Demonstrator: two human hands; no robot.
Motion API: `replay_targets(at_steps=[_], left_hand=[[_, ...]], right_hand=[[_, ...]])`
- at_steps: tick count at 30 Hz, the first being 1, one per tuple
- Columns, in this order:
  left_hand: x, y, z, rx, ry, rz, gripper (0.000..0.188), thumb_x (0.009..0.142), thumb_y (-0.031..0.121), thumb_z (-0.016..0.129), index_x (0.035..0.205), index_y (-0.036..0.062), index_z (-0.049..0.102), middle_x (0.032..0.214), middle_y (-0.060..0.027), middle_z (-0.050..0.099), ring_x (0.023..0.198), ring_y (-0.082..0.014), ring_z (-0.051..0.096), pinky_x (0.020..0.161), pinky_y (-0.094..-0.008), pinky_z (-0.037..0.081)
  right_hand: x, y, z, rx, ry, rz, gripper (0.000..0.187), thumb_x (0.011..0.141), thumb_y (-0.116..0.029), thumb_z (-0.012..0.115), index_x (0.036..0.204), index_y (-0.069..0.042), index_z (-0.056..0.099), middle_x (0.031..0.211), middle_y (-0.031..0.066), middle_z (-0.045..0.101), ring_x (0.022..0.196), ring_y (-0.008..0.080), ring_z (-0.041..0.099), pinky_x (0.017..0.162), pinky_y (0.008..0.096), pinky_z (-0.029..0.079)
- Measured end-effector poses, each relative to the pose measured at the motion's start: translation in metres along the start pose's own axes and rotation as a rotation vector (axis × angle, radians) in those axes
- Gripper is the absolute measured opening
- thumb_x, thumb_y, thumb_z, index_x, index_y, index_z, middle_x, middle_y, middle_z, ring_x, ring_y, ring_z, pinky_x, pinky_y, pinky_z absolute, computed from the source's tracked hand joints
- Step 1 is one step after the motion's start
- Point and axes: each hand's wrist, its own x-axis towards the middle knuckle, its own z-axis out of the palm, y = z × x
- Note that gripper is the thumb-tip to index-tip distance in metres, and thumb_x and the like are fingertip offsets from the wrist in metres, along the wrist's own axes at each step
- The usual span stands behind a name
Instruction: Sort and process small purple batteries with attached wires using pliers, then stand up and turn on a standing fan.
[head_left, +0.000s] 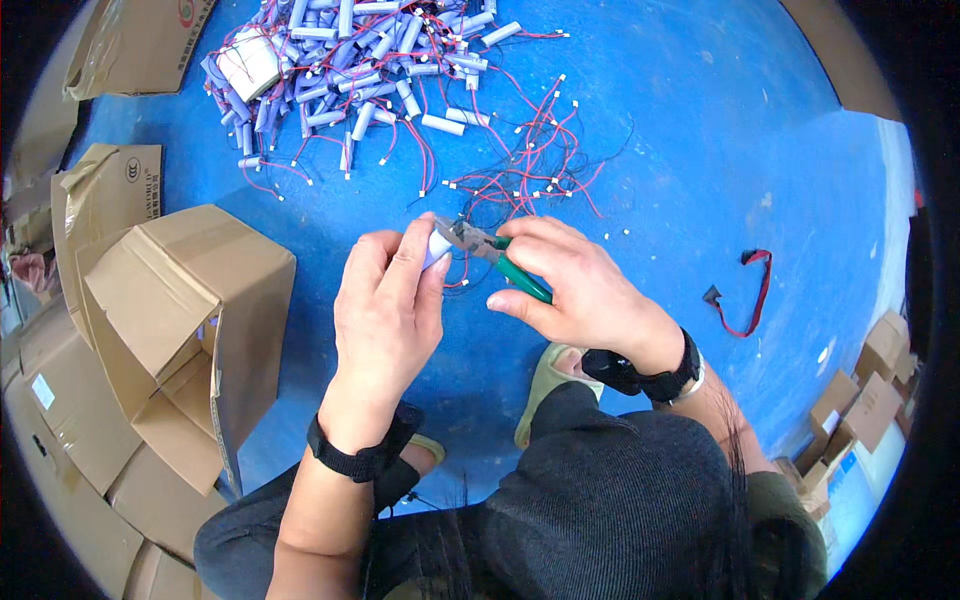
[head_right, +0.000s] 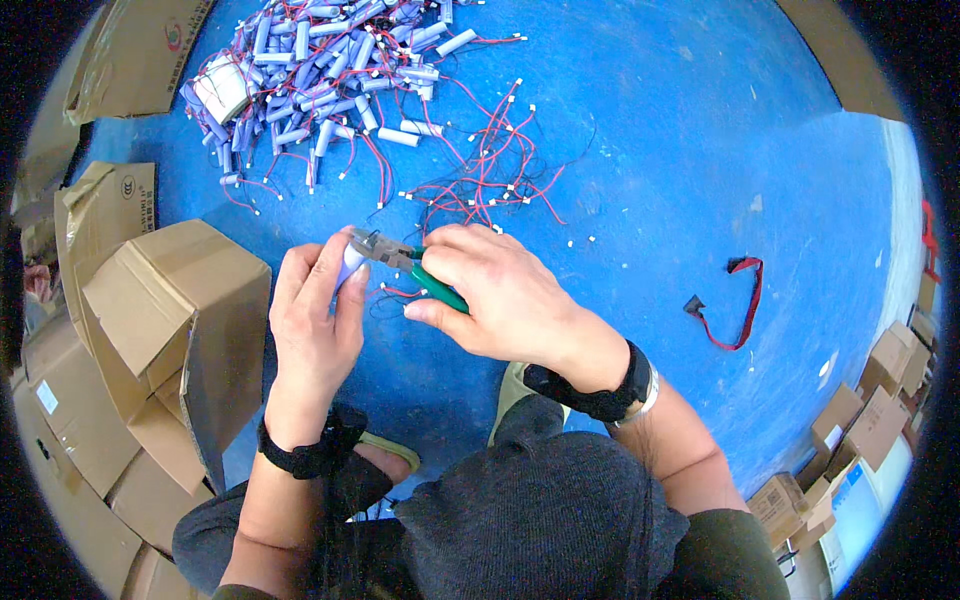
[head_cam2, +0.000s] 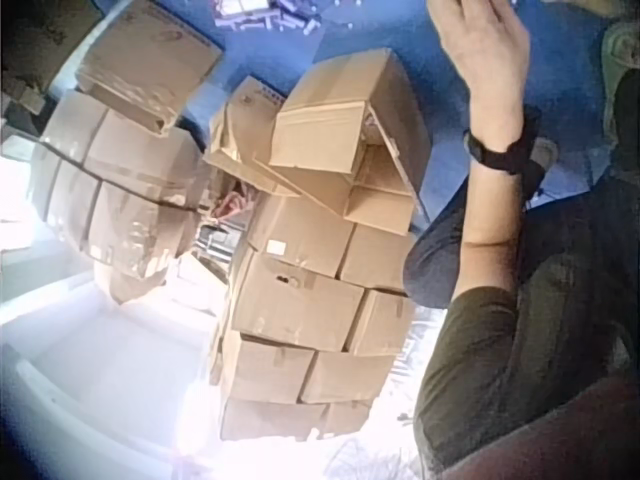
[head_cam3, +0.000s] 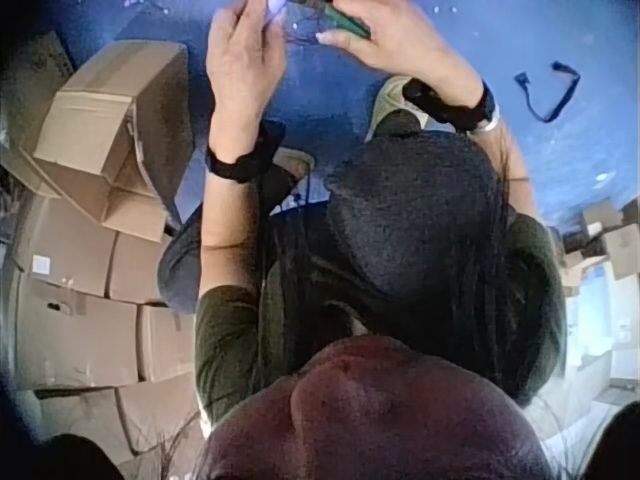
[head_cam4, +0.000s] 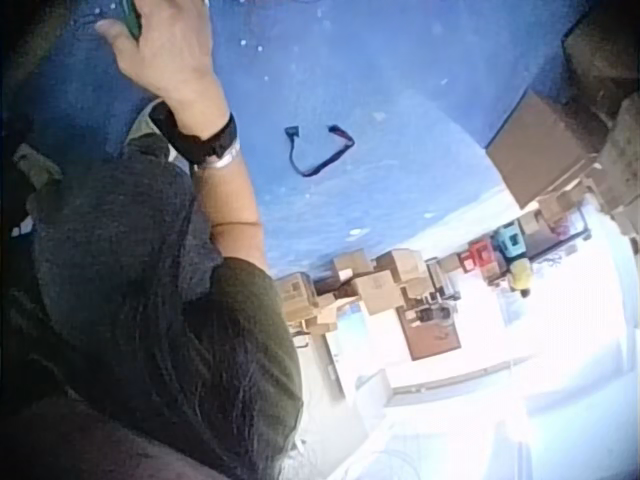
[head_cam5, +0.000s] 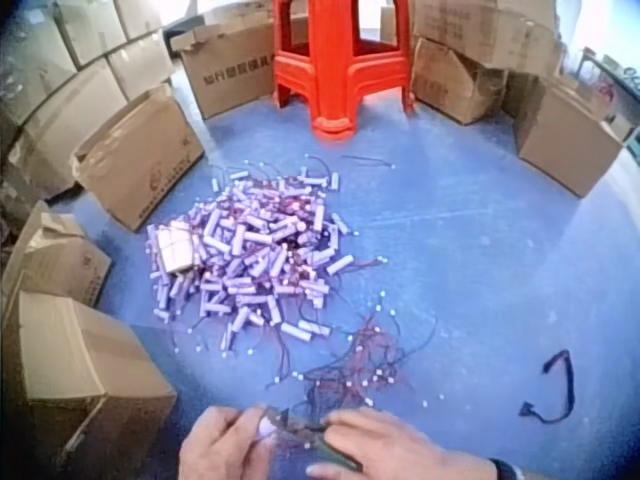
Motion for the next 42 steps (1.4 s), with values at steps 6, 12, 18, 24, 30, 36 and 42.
replay_targets(at_steps=[6, 12, 18, 24, 30, 36, 42], left_hand=[[0.002, 0.005, -0.005, 0.109, -0.018, 0.026, 0.027, 0.076, 0.002, 0.061, 0.103, 0.0006, 0.058, 0.082, -0.0131, 0.052, 0.07, -0.0274, 0.054, 0.061, -0.0345, 0.045], [0.009, 0.008, 0.004, 0.214, -0.194, -0.219, 0.012, 0.079, 0.013, 0.059, 0.082, 0.0009, 0.059, 0.074, -0.0157, 0.053, 0.067, -0.0355, 0.055, 0.061, -0.0415, 0.046], [-0.002, -0.035, 0.025, 0.464, -0.566, -0.35, 0.021, 0.077, 0.021, 0.059, 0.076, 0.0002, 0.063, 0.067, -0.0161, 0.062, 0.057, -0.0286, 0.061, 0.057, -0.0404, 0.05], [-0.014, -0.057, 0.016, -0.777, -0.087, -0.806, 0.024, 0.084, 0.015, 0.06, 0.104, 0.0021, 0.056, 0.071, -0.0043, 0.059, 0.06, -0.0103, 0.052, 0.055, -0.025, 0.041], [-0.005, -0.034, 0.019, -1.432, 0.138, -1.065, 0.015, 0.085, 0.016, 0.06, 0.096, 0.0089, 0.053, 0.079, -0.0041, 0.059, 0.074, -0.0129, 0.056, 0.068, -0.0271, 0.048], [-0.006, -0.028, 0.027, -1.633, 0.155, -1.189, 0.014, 0.084, 0.017, 0.063, 0.089, 0.0104, 0.051, 0.076, -0.0041, 0.059, 0.068, -0.0146, 0.059, 0.068, -0.0302, 0.051], [-0.004, -0.023, 0.025, -1.657, 0.208, -1.135, 0.015, 0.084, 0.017, 0.063, 0.089, 0.0094, 0.051, 0.083, -0.0064, 0.061, 0.074, -0.0163, 0.06, 0.072, -0.0316, 0.052]], right_hand=[[0.001, -0.009, -0.001, -0.118, -0.067, 0.043, 0.027, 0.076, -0.027, 0.063, 0.079, -0.003, 0.051, 0.081, 0.0109, 0.051, 0.081, 0.0295, 0.053, 0.069, 0.0403, 0.042], [0.002, -0.004, 0.025, -0.736, 0.079, -0.01, 0.023, 0.072, -0.026, 0.066, 0.078, -0.009, 0.051, 0.082, 0.0055, 0.051, 0.076, 0.0213, 0.052, 0.063, 0.0372, 0.036], [0.002, 0.013, 0.009, -0.925, 0.192, 0.277, 0.017, 0.075, -0.028, 0.061, 0.077, -0.012, 0.054, 0.079, 0.0046, 0.051, 0.076, 0.0222, 0.052, 0.064, 0.0387, 0.037], [-0.009, 0.022, -0.016, -0.569, -0.114, 0.236, 0.024, 0.076, -0.03, 0.064, 0.083, -0.008, 0.058, 0.093, 0.0102, 0.055, 0.09, 0.0282, 0.053, 0.073, 0.0408, 0.04], [-0.007, -0.001, -0.002, -0.28, -0.089, -0.035, 0.026, 0.069, -0.028, 0.07, 0.078, -0.007, 0.057, 0.1, 0.0088, 0.053, 0.094, 0.0277, 0.051, 0.081, 0.0403, 0.038], [-0.004, 0.006, 0.004, -0.464, 0.065, -0.056, 0.027, 0.063, -0.026, 0.072, 0.073, -0.007, 0.056, 0.105, 0.0093, 0.053, 0.099, 0.0284, 0.05, 0.084, 0.0408, 0.037], [-0.011, -0.013, -0.008, -0.557, 0.139, -0.132, 0.023, 0.063, -0.026, 0.07, 0.076, -0.012, 0.058, 0.104, 0.0069, 0.054, 0.097, 0.0251, 0.051, 0.082, 0.041, 0.036]])
